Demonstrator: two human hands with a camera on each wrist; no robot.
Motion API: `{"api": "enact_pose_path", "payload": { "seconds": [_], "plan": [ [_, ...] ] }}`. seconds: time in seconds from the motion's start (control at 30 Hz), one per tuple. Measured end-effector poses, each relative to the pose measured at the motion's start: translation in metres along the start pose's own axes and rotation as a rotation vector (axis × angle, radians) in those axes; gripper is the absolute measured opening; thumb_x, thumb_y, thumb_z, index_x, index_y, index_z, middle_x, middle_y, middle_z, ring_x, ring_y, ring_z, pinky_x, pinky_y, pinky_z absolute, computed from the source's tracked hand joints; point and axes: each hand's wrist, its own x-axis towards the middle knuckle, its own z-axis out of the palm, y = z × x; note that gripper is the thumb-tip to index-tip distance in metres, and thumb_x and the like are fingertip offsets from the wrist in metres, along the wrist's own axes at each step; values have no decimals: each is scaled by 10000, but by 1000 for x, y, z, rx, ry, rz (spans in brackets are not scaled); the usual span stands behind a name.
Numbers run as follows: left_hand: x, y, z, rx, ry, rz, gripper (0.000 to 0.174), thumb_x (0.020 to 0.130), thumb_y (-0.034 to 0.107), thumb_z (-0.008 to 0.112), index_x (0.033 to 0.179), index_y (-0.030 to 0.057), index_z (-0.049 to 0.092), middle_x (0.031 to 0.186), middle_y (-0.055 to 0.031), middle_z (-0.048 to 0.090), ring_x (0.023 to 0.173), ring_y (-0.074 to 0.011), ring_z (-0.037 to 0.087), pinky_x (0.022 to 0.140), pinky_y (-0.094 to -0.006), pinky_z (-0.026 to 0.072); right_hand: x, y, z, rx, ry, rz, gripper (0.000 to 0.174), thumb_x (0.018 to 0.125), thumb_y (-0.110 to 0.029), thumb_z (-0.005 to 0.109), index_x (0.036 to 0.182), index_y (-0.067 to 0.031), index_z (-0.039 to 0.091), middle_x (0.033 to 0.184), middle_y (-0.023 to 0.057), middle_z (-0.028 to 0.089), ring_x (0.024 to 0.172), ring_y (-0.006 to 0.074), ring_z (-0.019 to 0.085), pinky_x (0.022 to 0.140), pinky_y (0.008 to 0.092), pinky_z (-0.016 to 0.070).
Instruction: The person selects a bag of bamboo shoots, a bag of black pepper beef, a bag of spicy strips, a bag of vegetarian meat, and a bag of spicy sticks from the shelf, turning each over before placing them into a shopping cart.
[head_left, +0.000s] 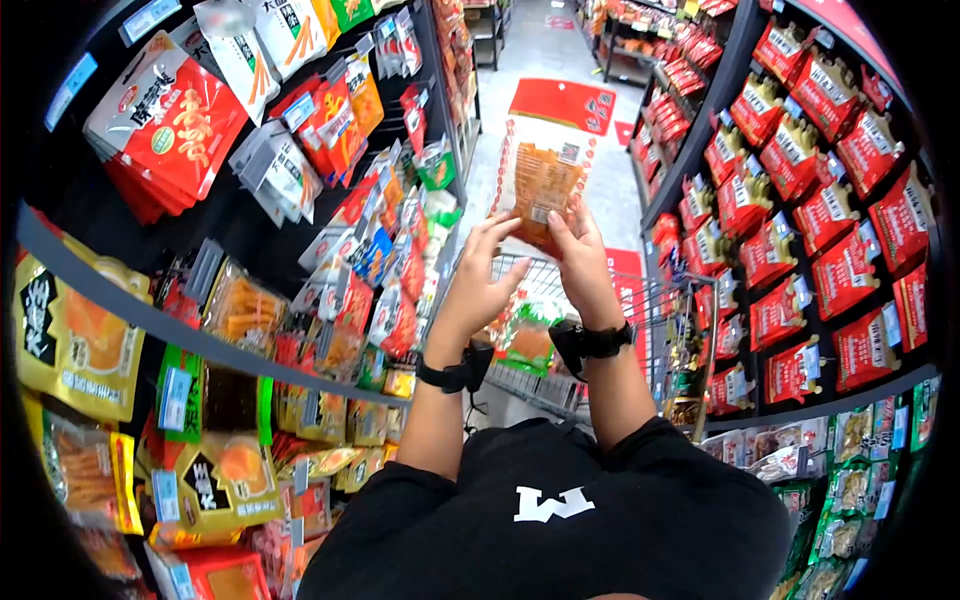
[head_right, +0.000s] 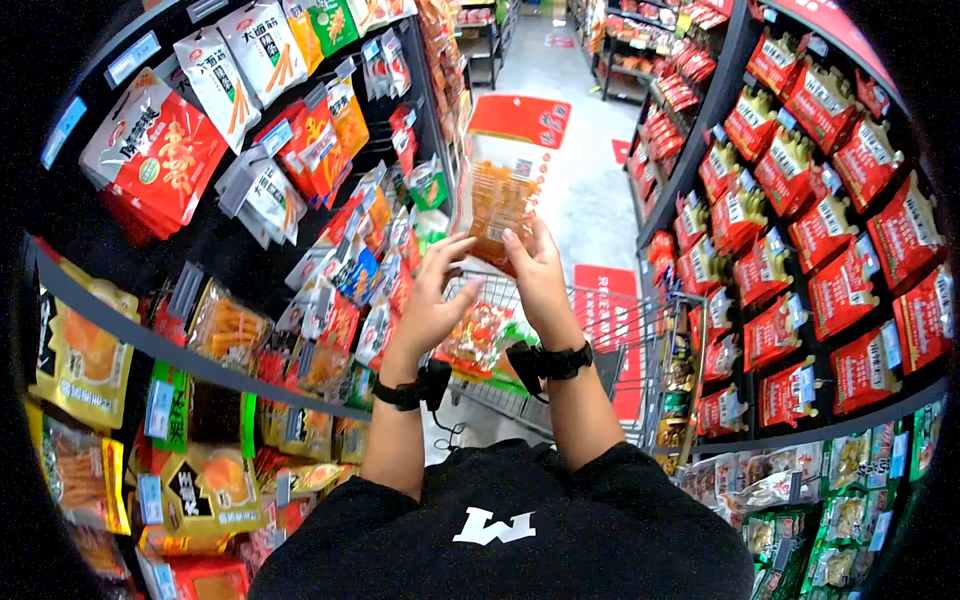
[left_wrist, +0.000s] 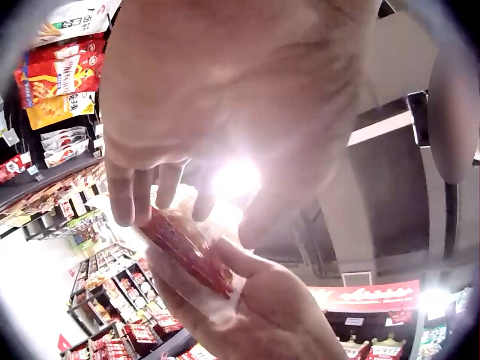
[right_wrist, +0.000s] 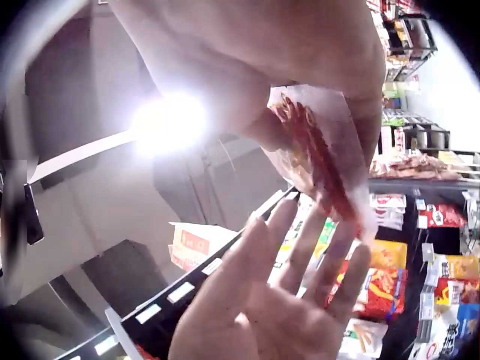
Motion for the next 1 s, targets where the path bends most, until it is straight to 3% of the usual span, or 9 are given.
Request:
{"api": "enact_pose_path", "payload": {
  "seconds": [0.03,0.17,0.27,0.4,0.43,0.57,0.67,0.73,1.0],
  "plan": [
    [5,-4,-9,66,55,32,424,851,126,634,1251,59,514,1251,-122,488,1122,-237,518,931,-352,450,7,3,-4,-136,58,-60,390,956,-106,518,1307,19,404,1221,111,548,1111,174,536,941,307,453],
    [25,-42,-23,7,246,-17,421,888,198,625,1243,11,494,1183,-121,520,1105,-241,533,931,-346,446,14,0,-3,-54,53,42,357,955,-110,524,1269,44,452,1217,110,578,1086,149,552,951,294,435],
    [33,-66,-23,-452,49,-251,527,923,264,604,1326,-5,399,1247,-168,518,1140,-187,519,941,-322,439,15,10,-4,-111,18,66,346,955,-111,526,1259,42,466,1209,103,585,1079,145,556,950,298,434],
    [39,-59,-27,-742,-68,-384,566,931,266,594,1337,-40,344,1080,-137,619,993,-147,593,863,-264,467,19,18,2,-168,35,73,341,959,-124,523,1256,37,474,1195,102,595,1074,141,561,953,299,428],
    [41,-63,-26,-749,-60,-364,527,931,230,595,1314,-47,363,1000,-116,652,894,-127,621,787,-246,490,19,19,4,-182,47,65,346,955,-114,524,1264,34,471,1199,102,594,1076,140,562,962,298,423],
    [48,-101,-18,-680,-119,-355,459,923,164,602,1287,-32,402,1001,-115,658,851,-116,626,711,-246,514,20,30,-4,-214,122,75,373,943,-93,531,1286,35,465,1225,91,583,1094,138,554,981,300,412],
    [50,-101,-13,-713,-129,-332,422,914,145,611,1258,-24,437,991,-117,662,855,-115,628,725,-245,515,15,30,-7,-252,187,94,367,946,-93,524,1287,33,468,1211,90,590,1077,137,563,963,296,429],
    [49,-103,-10,-647,-187,-386,428,898,116,625,1253,-25,432,981,-119,668,852,-118,633,732,-243,516,12,33,-14,-253,196,107,352,950,-97,520,1274,31,476,1191,92,599,1057,140,574,942,294,446],
    [43,-105,13,-712,-218,-280,515,840,52,676,1264,-43,400,1035,-159,654,878,-176,653,731,-290,570,-3,40,-33,-175,237,125,341,958,-107,513,1271,24,478,1186,96,603,1042,142,586,920,297,463]
  ]
}}
